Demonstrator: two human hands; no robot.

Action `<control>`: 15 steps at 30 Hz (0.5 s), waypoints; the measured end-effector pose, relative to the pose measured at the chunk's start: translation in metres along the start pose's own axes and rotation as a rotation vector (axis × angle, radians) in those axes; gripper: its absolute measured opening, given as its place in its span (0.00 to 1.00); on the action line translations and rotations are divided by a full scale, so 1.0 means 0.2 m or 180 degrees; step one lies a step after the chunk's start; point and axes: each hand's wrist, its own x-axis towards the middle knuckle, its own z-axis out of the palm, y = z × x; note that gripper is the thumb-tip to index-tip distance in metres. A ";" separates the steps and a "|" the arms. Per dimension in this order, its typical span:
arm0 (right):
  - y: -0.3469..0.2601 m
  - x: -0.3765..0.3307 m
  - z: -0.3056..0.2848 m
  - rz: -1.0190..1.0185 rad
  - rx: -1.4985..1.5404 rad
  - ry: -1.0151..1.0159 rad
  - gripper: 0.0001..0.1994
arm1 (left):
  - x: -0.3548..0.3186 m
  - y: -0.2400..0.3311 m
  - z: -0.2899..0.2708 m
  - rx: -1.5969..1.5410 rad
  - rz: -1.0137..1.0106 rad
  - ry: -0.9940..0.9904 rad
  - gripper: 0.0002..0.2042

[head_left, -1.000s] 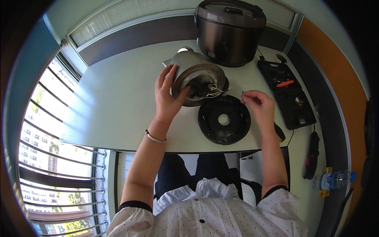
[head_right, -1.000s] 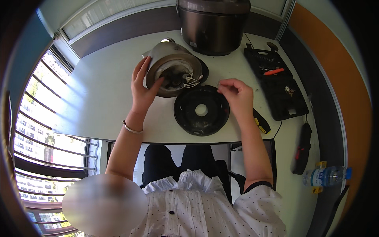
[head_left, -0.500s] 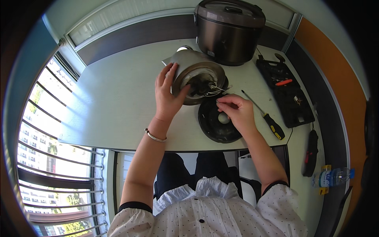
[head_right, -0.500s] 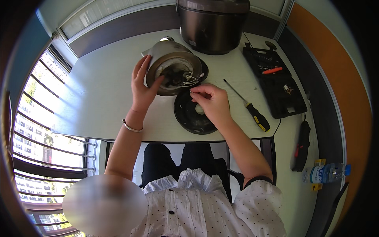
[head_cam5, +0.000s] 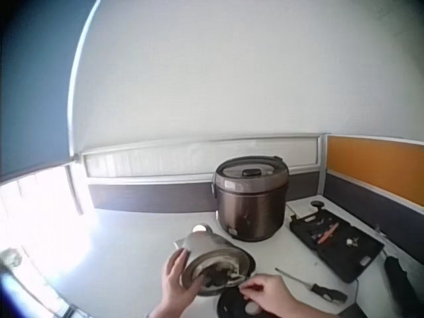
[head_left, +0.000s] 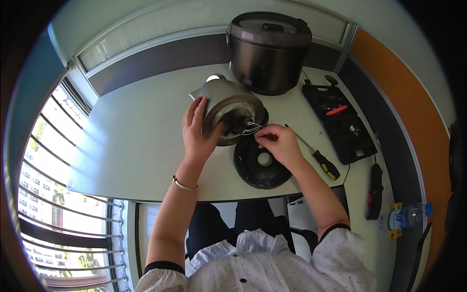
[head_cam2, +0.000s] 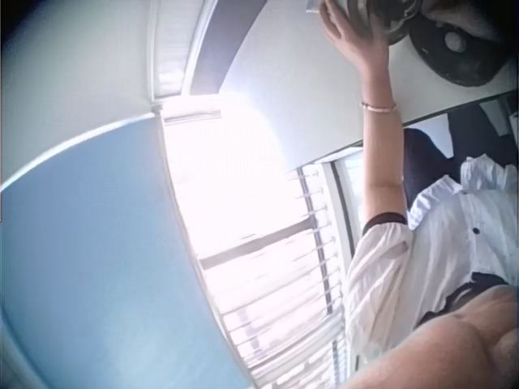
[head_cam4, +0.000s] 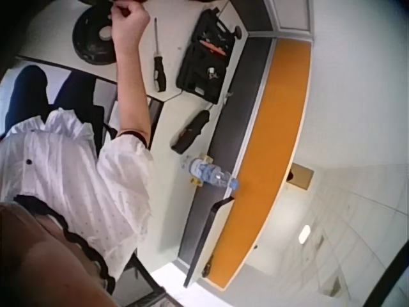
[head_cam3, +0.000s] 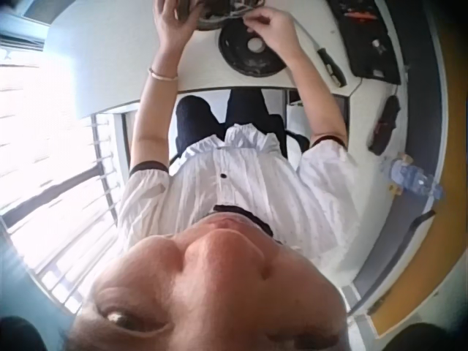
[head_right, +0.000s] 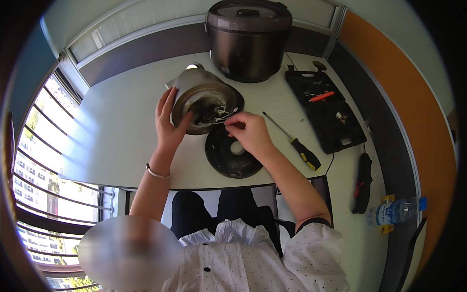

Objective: The person assembles a stainless steel electric kettle by hand, attaching the base plate to the kettle body and aligning the internal components. They repeatedly fit and remove the base to check alignment, then use a screwdriver to tighten a screw on the base.

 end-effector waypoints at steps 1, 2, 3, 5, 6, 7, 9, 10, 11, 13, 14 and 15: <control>-0.01 0.00 0.00 -0.0007 -0.0017 0.0017 0.05 | 0.00 0.00 0.00 -0.0001 0.0000 0.0003 0.33; -0.01 -0.01 0.01 -0.0004 -0.0027 0.0029 0.05 | 0.00 0.00 0.00 0.0005 -0.0008 -0.0002 0.33; -0.01 -0.01 0.01 -0.0002 -0.0038 0.0040 0.05 | 0.00 0.00 0.00 0.0011 -0.0017 -0.0006 0.33; 0.01 -0.01 0.00 0.0001 -0.0046 0.0077 0.06 | 0.00 0.00 -0.01 0.0005 -0.0003 -0.0010 0.33; 0.01 -0.02 0.01 0.0016 -0.0059 0.0108 0.06 | 0.00 0.00 -0.01 0.0008 -0.0002 -0.0015 0.33; 0.01 -0.02 0.01 0.0031 -0.0073 0.0139 0.06 | 0.00 0.00 -0.01 -0.0016 0.0002 -0.0024 0.33; 0.05 -0.03 0.00 -0.0065 -0.0075 0.0161 0.06 | 0.00 0.00 0.00 -0.0068 0.0010 -0.0033 0.33; 0.06 -0.03 -0.01 -0.0114 -0.0076 0.0171 0.06 | 0.01 0.00 0.00 -0.0053 0.0017 -0.0030 0.33; 0.05 -0.04 -0.01 -0.0074 -0.0051 0.0182 0.06 | 0.00 0.00 0.00 -0.0034 0.0014 -0.0030 0.33; 0.04 -0.05 -0.01 0.0006 -0.0001 0.0205 0.05 | 0.00 0.00 -0.01 0.0006 0.0023 -0.0031 0.32; 0.04 -0.05 -0.01 0.0002 0.0022 0.0205 0.05 | 0.00 0.01 -0.01 0.0023 0.0035 -0.0035 0.32; 0.05 -0.05 -0.01 -0.0002 0.0044 0.0205 0.05 | 0.00 0.01 -0.02 0.0041 0.0048 -0.0039 0.32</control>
